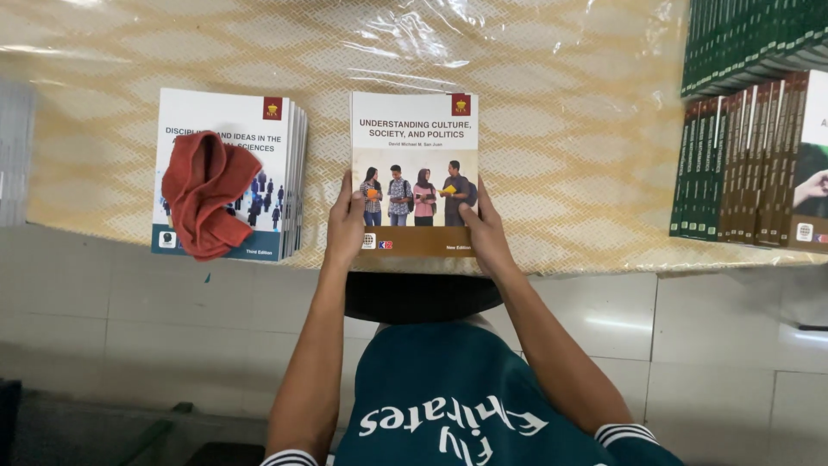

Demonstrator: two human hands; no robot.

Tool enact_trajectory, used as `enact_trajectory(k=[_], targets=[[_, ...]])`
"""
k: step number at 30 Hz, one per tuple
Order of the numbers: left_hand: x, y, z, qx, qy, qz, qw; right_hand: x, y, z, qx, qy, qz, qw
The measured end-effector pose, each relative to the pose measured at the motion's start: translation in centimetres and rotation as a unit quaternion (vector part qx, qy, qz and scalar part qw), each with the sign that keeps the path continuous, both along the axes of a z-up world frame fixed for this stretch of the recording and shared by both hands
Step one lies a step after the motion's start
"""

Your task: The person sits at a table and stacks several textbooks by hand. They pick up individual books, align them, and place them into neat piles on the table surface.

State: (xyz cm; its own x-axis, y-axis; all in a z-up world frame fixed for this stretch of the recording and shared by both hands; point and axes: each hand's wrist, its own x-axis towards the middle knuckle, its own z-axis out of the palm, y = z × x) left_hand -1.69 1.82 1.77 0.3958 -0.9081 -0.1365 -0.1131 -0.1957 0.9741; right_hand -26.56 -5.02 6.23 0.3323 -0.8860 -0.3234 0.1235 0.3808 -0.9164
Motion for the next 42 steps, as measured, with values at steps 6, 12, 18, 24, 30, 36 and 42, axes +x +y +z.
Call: enact_trajectory(k=[6, 12, 18, 24, 30, 36, 42], targets=[[-1.0, 0.1, 2.5, 0.004, -0.025, 0.005, 1.0, -0.1, 0.2, 1.2, 0.029, -0.009, -0.015, 0.999], [-2.6, 1.2, 4.3, 0.011, -0.084, 0.037, 0.996, -0.4, 0.9, 1.3, 0.036, 0.025, -0.025, 0.999], [-3.1, 1.4, 7.0, -0.025, -0.073, 0.05, 0.996, -0.7, 1.3, 0.5, 0.004, 0.019, -0.032, 0.999], [-4.2, 2.4, 5.5, -0.036, -0.088, 0.109, 0.989, -0.9, 1.5, 1.1, 0.005, 0.028, -0.021, 0.999], [-6.5, 2.6, 10.1, 0.074, -0.069, 0.099, 0.99, -2.3, 2.4, 2.5, 0.035, -0.004, -0.045, 0.998], [-13.1, -0.2, 7.0, -0.079, -0.008, 0.047, 0.996, -11.3, 0.7, -1.6, -0.037, 0.052, -0.115, 0.991], [-25.9, -7.1, 5.2, -0.094, 0.009, 0.005, 0.995, -23.9, -3.7, -1.9, -0.028, 0.098, -0.199, 0.975]])
